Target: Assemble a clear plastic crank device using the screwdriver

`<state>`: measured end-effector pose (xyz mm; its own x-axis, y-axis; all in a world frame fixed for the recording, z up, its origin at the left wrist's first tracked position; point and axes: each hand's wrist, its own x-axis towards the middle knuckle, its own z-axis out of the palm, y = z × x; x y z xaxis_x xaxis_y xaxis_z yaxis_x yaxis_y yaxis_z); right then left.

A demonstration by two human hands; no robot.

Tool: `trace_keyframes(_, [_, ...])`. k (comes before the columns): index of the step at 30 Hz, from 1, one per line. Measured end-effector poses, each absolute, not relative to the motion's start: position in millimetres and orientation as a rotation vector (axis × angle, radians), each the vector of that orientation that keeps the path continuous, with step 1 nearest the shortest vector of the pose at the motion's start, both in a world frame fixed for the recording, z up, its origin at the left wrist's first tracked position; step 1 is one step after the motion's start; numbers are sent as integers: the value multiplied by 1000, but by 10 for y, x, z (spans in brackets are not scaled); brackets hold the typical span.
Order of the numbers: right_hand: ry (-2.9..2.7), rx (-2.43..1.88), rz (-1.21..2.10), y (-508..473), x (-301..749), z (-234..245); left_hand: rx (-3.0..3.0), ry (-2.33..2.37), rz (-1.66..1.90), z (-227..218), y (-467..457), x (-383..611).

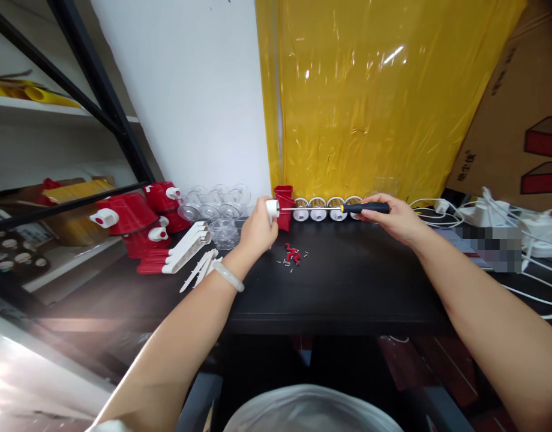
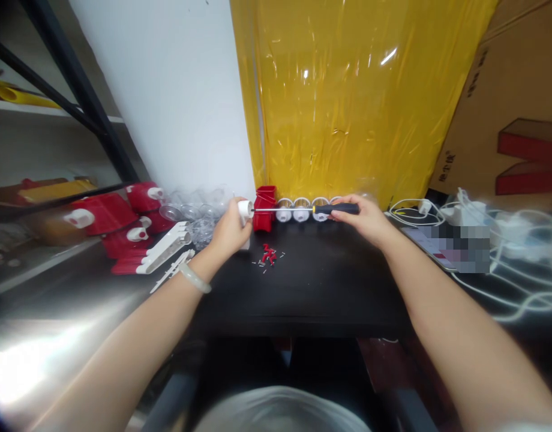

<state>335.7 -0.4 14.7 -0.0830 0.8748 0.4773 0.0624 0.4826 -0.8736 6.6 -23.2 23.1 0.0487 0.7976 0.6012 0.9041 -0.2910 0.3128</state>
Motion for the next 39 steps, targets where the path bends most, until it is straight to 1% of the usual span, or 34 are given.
trace_keyframes(4, [-1531,-938,741,-52,3347,191,-2165,-1786,-1045,251,-262,81])
trace_keyframes(8, [-1481,-972,743,-102,3307,222,-2161,-1815,-1020,273,-281,94])
trace_keyframes(23, [-1538,-1013,954,7,3374,150,-2145,-1784,-1035,260,-285,89])
trace_keyframes(32, [-1468,-1054,1082,15,3345,142,-2129,-1788,-1067,261,-299,106])
trace_keyframes(39, [-1404,-841,1000,-88,3253,185,-2131,-1775,-1079,270,-277,84])
